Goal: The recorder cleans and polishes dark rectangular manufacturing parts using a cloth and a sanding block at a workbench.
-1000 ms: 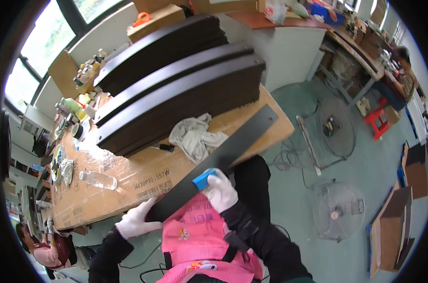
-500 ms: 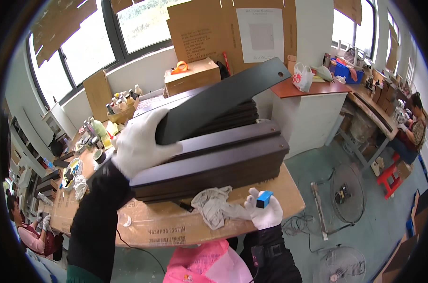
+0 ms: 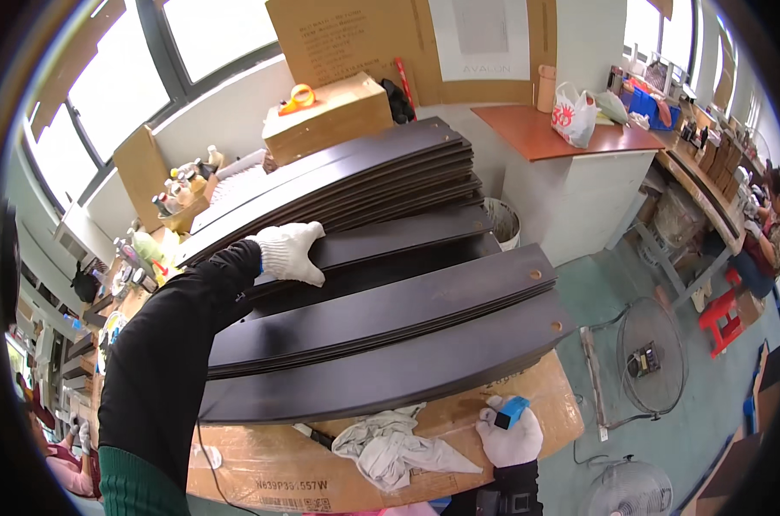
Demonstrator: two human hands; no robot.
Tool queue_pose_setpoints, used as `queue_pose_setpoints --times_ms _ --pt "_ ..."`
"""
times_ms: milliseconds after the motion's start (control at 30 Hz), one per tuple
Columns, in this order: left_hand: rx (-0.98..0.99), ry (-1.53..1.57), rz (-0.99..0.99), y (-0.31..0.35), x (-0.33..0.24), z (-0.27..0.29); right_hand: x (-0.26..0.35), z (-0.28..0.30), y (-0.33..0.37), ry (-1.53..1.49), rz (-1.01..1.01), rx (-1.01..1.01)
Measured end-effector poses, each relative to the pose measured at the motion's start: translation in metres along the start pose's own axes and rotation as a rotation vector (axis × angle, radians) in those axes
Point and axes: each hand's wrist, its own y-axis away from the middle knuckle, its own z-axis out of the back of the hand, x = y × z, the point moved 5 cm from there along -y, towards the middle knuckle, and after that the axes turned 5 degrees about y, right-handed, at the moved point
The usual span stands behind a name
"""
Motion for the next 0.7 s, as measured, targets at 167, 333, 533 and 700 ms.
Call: queue_pose_setpoints --times_ms 167,333,533,700 --pt "0.194 0.057 0.007 -0.026 0.002 -0.037 0.001 -0.009 0.002 0.004 -0.007 0.024" --pt "0.317 -0.136 -0.034 -0.047 -0.013 -0.06 -0.001 0.003 0.001 0.037 -0.023 -0.041" --pt "0.225 -0.284 -0.122 -0.062 -0.019 -0.083 -0.002 -0.003 0.003 0.0 -0.011 0.066" --pt "0.281 -0.529 -0.149 -0.059 -0.028 -0.075 -0.003 -0.003 0.004 -0.013 -0.023 0.044"
